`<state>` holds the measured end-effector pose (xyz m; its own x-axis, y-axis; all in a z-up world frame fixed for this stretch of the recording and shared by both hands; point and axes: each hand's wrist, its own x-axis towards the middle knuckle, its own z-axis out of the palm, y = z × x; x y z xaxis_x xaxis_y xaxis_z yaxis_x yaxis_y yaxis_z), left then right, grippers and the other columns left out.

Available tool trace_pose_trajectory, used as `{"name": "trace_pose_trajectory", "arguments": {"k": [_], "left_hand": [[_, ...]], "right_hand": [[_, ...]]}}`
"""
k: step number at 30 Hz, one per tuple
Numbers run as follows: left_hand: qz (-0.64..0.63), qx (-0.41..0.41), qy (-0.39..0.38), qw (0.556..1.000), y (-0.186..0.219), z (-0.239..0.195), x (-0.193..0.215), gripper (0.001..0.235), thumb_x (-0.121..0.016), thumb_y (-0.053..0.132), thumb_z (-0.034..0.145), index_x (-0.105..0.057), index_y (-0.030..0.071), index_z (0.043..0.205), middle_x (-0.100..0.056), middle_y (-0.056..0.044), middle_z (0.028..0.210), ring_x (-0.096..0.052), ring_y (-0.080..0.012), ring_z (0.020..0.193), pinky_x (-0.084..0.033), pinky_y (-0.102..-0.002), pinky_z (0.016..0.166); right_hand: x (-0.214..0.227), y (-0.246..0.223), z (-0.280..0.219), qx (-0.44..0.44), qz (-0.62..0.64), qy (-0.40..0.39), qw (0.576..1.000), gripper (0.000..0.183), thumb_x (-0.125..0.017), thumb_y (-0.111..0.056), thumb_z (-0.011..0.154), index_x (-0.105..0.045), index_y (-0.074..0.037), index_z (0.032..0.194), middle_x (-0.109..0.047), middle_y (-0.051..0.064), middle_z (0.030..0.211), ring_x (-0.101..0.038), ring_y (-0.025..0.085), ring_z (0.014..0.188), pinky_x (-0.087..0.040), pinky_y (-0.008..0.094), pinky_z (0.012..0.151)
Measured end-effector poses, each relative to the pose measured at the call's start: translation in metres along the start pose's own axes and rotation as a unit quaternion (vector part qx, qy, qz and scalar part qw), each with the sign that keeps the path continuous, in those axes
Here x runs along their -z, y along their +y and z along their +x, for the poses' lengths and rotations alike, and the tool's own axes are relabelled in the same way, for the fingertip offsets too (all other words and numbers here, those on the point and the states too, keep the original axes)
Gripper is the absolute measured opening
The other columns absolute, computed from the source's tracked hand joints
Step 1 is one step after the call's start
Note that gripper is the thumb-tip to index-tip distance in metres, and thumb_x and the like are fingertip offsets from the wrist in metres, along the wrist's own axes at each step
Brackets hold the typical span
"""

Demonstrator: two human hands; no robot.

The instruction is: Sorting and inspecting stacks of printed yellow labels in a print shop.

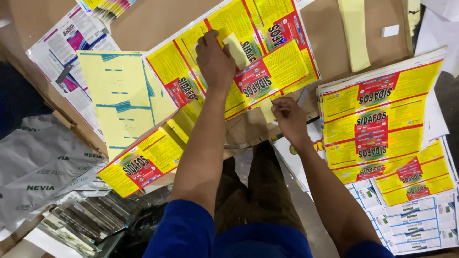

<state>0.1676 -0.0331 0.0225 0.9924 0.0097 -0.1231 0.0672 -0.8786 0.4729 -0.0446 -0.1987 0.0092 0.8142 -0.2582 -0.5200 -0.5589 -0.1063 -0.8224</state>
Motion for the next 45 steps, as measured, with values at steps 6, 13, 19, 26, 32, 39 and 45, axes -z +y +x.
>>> {"name": "trace_pose_trajectory", "arguments": {"k": [6, 13, 19, 26, 32, 39, 45], "left_hand": [[-0.175, -0.060, -0.127, 0.975, 0.022, -0.081, 0.032, 0.017, -0.062, 0.003, 0.097, -0.068, 0.010, 0.111, -0.070, -0.012, 0.110, -0.067, -0.0326, 0.104, -0.055, -0.044, 0.090], [-0.105, 0.004, -0.050, 0.993, 0.010, -0.104, 0.016, 0.028, -0.061, 0.002, 0.098, -0.063, 0.011, 0.125, -0.066, -0.014, 0.119, -0.064, -0.0362, 0.112, -0.053, -0.047, 0.092], [-0.022, -0.045, 0.080, 0.996, -0.014, -0.017, -0.045, 0.061, -0.069, 0.006, 0.082, -0.051, -0.003, 0.140, -0.054, -0.022, 0.132, -0.053, -0.0420, 0.118, -0.049, -0.049, 0.094], [0.002, 0.011, -0.020, 1.000, -0.011, -0.006, -0.021, 0.026, -0.072, 0.011, 0.083, -0.067, 0.012, 0.109, -0.064, -0.011, 0.104, -0.062, -0.0325, 0.101, -0.052, -0.048, 0.082], [-0.089, -0.094, -0.053, 0.990, 0.011, -0.049, 0.026, 0.009, -0.072, 0.009, 0.090, -0.066, 0.011, 0.097, -0.064, -0.009, 0.100, -0.063, -0.0306, 0.098, -0.054, -0.045, 0.086], [-0.139, -0.128, -0.130, 0.973, 0.015, -0.106, 0.037, 0.021, -0.072, 0.007, 0.087, -0.070, 0.010, 0.108, -0.067, -0.011, 0.106, -0.065, -0.0328, 0.104, -0.055, -0.044, 0.087], [-0.274, 0.052, -0.229, 0.933, -0.001, -0.127, 0.023, 0.018, -0.074, 0.015, 0.091, -0.072, 0.005, 0.105, -0.075, -0.011, 0.094, -0.075, -0.0219, 0.077, -0.059, -0.033, 0.071]], "right_hand": [[0.015, -0.042, 0.002, -0.056, 0.271, -0.099, 0.956, 0.024, -0.061, -0.008, 0.101, -0.060, -0.005, 0.126, -0.067, 0.007, 0.124, -0.071, 0.015, 0.110, -0.059, 0.029, 0.093], [0.017, -0.043, 0.009, 0.069, -0.063, -0.145, 0.985, 0.026, -0.062, 0.006, 0.084, -0.070, -0.005, 0.106, -0.073, 0.009, 0.110, -0.076, 0.020, 0.099, -0.063, 0.032, 0.081], [0.022, -0.058, 0.002, 0.062, -0.264, -0.145, 0.952, 0.024, -0.066, 0.005, 0.079, -0.077, -0.010, 0.095, -0.076, 0.012, 0.097, -0.072, 0.032, 0.083, -0.057, 0.041, 0.075], [0.027, -0.030, -0.002, 0.112, -0.212, -0.163, 0.957, 0.037, -0.062, 0.012, 0.072, -0.075, -0.008, 0.100, -0.074, 0.013, 0.105, -0.073, 0.031, 0.088, -0.059, 0.037, 0.074], [0.010, -0.030, 0.008, 0.125, -0.016, -0.109, 0.986, 0.011, -0.074, -0.003, 0.092, -0.073, -0.005, 0.103, -0.074, 0.008, 0.106, -0.074, 0.016, 0.093, -0.063, 0.029, 0.077], [-0.003, -0.033, 0.026, -0.077, 0.047, -0.097, 0.991, 0.020, -0.069, -0.011, 0.097, -0.064, -0.003, 0.115, -0.073, 0.005, 0.090, -0.073, 0.011, 0.073, -0.053, 0.026, 0.052], [-0.010, -0.032, 0.023, -0.072, 0.068, -0.136, 0.986, 0.019, -0.069, -0.014, 0.099, -0.067, -0.003, 0.115, -0.073, 0.004, 0.089, -0.071, 0.009, 0.072, -0.052, 0.024, 0.055]]}}
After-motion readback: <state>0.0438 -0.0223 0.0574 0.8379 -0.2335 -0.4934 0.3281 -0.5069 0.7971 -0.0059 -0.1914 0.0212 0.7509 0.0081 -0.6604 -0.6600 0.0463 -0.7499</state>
